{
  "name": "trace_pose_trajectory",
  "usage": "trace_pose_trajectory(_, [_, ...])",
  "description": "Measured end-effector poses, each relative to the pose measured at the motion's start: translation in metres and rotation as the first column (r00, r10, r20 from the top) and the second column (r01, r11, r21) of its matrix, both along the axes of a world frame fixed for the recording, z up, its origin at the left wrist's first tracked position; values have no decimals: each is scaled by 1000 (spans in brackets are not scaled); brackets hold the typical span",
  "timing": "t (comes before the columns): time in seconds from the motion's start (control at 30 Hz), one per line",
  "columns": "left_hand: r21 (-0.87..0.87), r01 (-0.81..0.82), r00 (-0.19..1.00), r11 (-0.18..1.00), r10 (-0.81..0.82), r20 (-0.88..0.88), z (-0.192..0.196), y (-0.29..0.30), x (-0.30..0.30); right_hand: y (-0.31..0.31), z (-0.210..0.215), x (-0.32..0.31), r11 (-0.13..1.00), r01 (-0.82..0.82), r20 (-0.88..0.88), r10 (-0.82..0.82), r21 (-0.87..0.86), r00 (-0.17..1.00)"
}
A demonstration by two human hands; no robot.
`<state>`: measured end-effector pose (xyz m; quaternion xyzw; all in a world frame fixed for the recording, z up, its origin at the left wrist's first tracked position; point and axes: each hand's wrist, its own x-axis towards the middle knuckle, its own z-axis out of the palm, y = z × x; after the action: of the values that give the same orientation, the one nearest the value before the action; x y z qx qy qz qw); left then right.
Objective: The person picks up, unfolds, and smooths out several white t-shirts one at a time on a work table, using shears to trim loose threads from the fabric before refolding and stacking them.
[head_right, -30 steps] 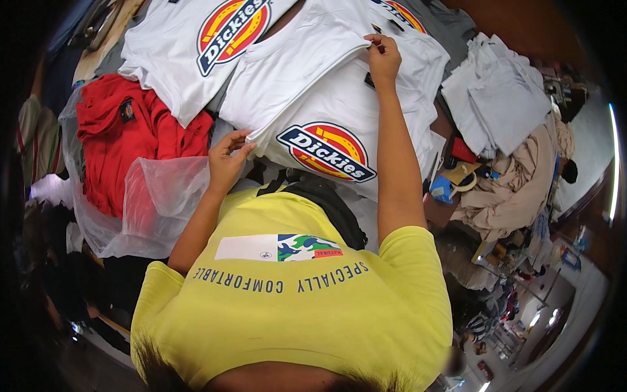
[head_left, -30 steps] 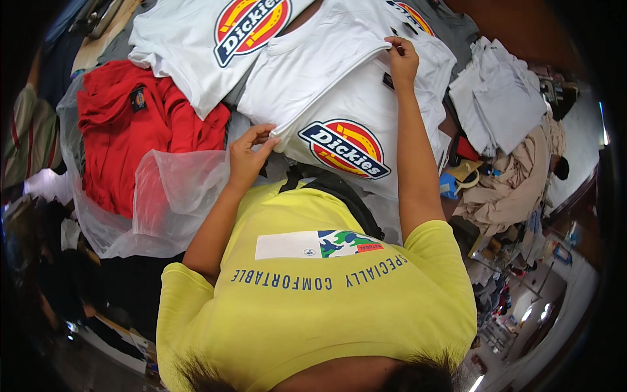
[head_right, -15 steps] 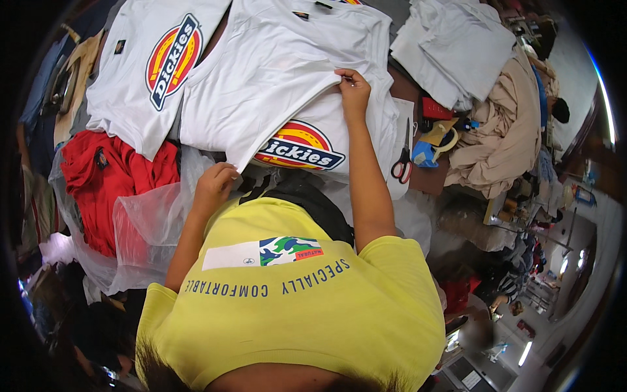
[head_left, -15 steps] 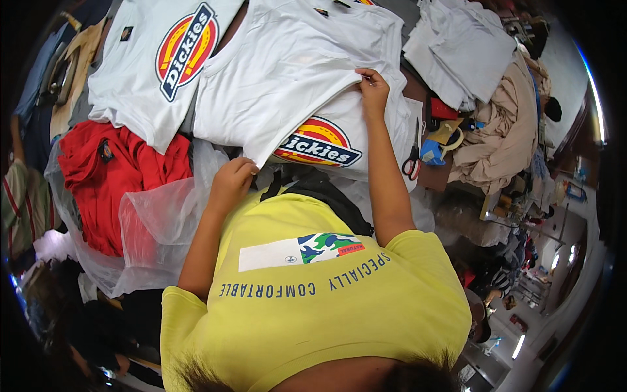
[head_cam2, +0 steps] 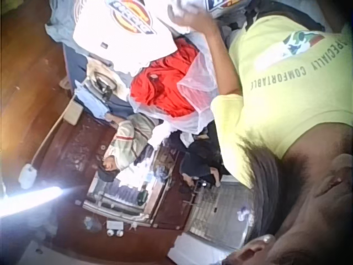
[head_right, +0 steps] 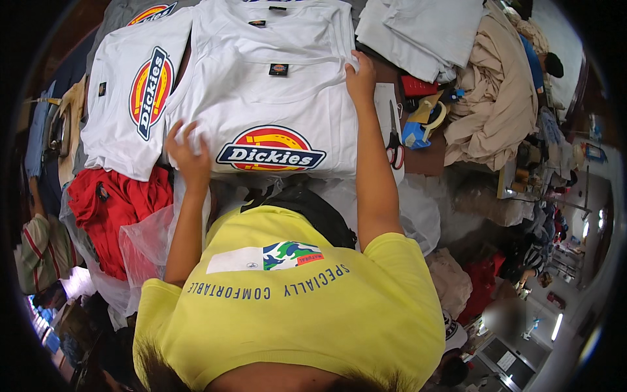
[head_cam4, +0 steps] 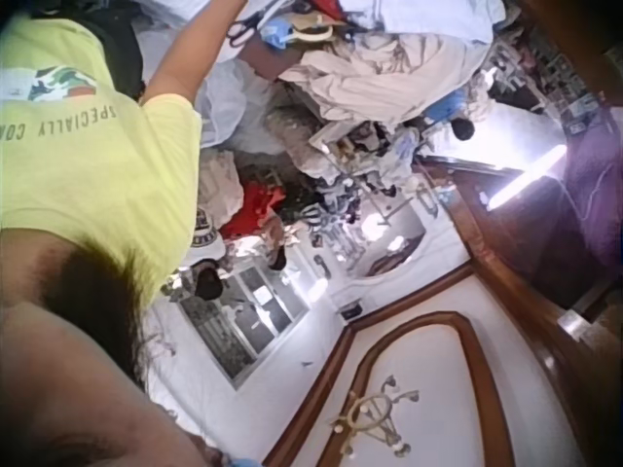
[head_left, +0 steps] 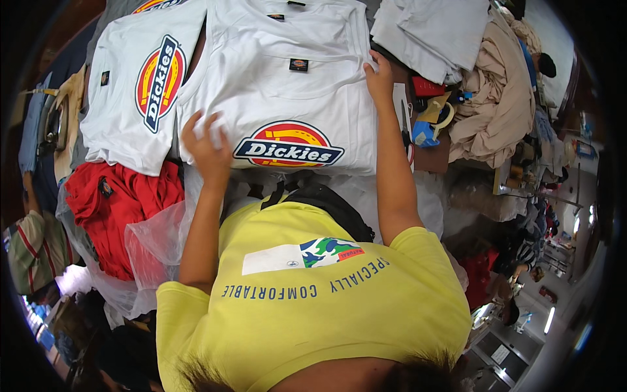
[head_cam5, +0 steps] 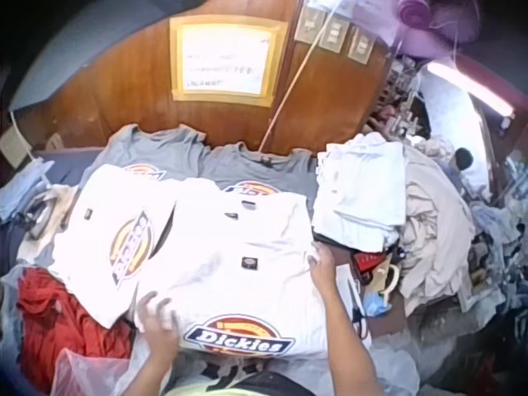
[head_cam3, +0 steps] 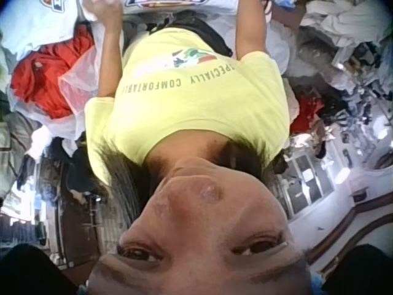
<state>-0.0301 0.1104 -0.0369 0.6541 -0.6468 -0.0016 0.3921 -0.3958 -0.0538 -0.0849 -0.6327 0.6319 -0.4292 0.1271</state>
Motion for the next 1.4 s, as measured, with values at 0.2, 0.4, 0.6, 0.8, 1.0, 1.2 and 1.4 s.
trace_pose_trajectory(0.2, [79,183,895,980,-199,400,-30,-119,-31,-22,-18,2,995,-96,-55,97,18,994])
trace_pose_trajectory(0.4, [144,199,861,969,-243,446,-33,-190,9,-17,24,7,982,-5,-371,76,190,926])
trace_pose_trajectory(0.6, [108,358,832,927,-370,413,-28,-222,6,-46,28,8,970,-48,-359,134,238,924])
trace_pose_trajectory(0.8, [169,436,708,884,-453,543,-30,-248,12,-56,-5,4,993,-113,-369,110,14,923])
trace_pose_trajectory(1.0, [362,304,832,881,-431,350,-21,-263,19,-52,-10,4,983,-105,-284,58,-151,957])
trace_pose_trajectory(1.2, [379,378,896,844,-437,78,-14,-259,21,-49,-7,5,991,-93,-352,53,-98,934])
trace_pose_trajectory(1.4, [173,575,778,800,-468,-420,0,-196,49,1,19,-8,975,-110,-294,49,-195,955])
